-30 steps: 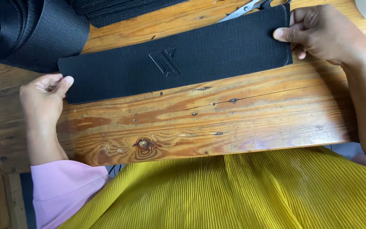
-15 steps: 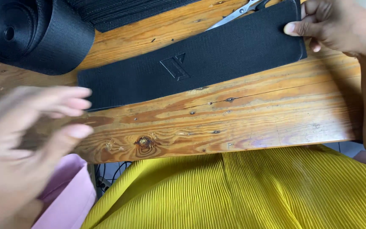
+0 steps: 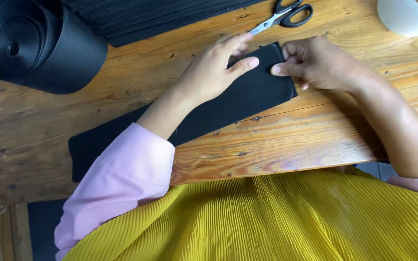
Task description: Cutting a segment of thick black strap material from a roll using scissors and trimming the edges.
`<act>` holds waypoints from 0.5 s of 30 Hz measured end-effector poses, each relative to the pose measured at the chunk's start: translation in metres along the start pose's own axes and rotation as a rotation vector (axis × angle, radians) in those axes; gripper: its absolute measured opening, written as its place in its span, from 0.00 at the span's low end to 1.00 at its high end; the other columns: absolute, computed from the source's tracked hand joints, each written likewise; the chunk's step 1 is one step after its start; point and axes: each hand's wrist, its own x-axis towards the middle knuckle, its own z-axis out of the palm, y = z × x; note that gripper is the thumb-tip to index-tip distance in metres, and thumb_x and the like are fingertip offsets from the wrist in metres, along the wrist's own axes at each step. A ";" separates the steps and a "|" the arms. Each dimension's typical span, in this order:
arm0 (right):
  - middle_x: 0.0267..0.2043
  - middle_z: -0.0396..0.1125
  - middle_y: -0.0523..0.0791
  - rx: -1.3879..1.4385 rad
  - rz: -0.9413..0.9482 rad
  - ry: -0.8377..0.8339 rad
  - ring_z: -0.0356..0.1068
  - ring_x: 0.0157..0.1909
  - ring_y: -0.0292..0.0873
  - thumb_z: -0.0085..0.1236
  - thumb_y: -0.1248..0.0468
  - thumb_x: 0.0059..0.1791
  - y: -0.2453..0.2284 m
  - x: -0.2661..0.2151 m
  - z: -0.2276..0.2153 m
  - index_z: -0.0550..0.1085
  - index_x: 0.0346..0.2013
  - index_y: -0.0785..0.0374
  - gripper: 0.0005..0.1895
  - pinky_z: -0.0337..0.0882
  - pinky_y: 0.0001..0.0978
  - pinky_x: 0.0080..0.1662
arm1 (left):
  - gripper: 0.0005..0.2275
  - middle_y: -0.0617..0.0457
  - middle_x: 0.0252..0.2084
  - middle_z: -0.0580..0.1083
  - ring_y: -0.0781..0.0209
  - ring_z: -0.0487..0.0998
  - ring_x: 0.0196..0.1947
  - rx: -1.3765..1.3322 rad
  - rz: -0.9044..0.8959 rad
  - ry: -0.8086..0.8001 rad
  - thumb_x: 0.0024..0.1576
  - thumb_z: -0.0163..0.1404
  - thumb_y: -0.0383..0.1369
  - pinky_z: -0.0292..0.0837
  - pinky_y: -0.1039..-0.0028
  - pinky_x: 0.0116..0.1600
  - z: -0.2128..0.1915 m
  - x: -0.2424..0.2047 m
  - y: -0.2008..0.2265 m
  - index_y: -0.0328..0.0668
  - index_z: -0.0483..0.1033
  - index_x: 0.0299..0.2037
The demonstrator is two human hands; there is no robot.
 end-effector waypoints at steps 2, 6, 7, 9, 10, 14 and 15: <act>0.21 0.60 0.41 0.010 -0.022 -0.017 0.57 0.19 0.35 0.61 0.61 0.55 0.000 0.006 0.004 0.70 0.32 0.60 0.12 0.58 0.26 0.24 | 0.21 0.45 0.58 0.77 0.54 0.81 0.56 -0.003 -0.004 0.000 0.63 0.51 0.43 0.73 0.66 0.61 0.005 0.006 -0.006 0.38 0.70 0.61; 0.21 0.60 0.41 -0.085 -0.022 -0.043 0.60 0.20 0.36 0.62 0.58 0.55 -0.018 0.016 0.003 0.70 0.31 0.58 0.13 0.61 0.27 0.25 | 0.26 0.43 0.55 0.78 0.51 0.79 0.58 0.055 -0.190 -0.065 0.58 0.50 0.52 0.73 0.66 0.58 -0.008 0.007 -0.003 0.37 0.78 0.55; 0.21 0.60 0.41 -0.086 -0.022 -0.044 0.60 0.20 0.36 0.62 0.58 0.55 -0.021 0.021 0.001 0.70 0.31 0.58 0.13 0.61 0.27 0.25 | 0.26 0.43 0.55 0.78 0.51 0.79 0.58 0.054 -0.191 -0.064 0.58 0.50 0.52 0.73 0.66 0.58 -0.013 0.005 -0.001 0.37 0.78 0.55; 0.19 0.59 0.42 -0.103 0.019 -0.074 0.60 0.19 0.37 0.62 0.57 0.55 -0.026 0.029 -0.001 0.67 0.29 0.58 0.16 0.58 0.29 0.26 | 0.15 0.65 0.25 0.71 0.74 0.69 0.27 -0.055 -0.300 -0.143 0.59 0.52 0.51 0.61 0.73 0.33 -0.023 0.001 0.002 0.51 0.78 0.31; 0.19 0.59 0.42 -0.105 0.022 -0.075 0.60 0.19 0.37 0.62 0.57 0.55 -0.029 0.032 0.002 0.67 0.29 0.58 0.16 0.58 0.29 0.26 | 0.15 0.65 0.25 0.71 0.74 0.69 0.27 -0.058 -0.300 -0.143 0.59 0.52 0.51 0.61 0.73 0.33 -0.023 -0.001 -0.005 0.51 0.78 0.31; 0.20 0.61 0.40 -0.097 0.009 -0.081 0.61 0.18 0.35 0.62 0.56 0.54 -0.042 0.045 0.007 0.70 0.32 0.56 0.12 0.59 0.26 0.26 | 0.16 0.67 0.24 0.62 0.75 0.61 0.28 -0.102 -0.250 -0.060 0.59 0.59 0.46 0.56 0.73 0.30 -0.023 -0.005 -0.034 0.49 0.72 0.25; 0.20 0.63 0.39 -0.109 0.021 -0.071 0.62 0.18 0.34 0.62 0.55 0.53 -0.045 0.048 0.009 0.75 0.37 0.55 0.09 0.60 0.25 0.27 | 0.17 0.66 0.24 0.60 0.74 0.60 0.27 -0.083 -0.236 -0.019 0.58 0.60 0.47 0.55 0.73 0.30 -0.022 -0.006 -0.042 0.48 0.72 0.24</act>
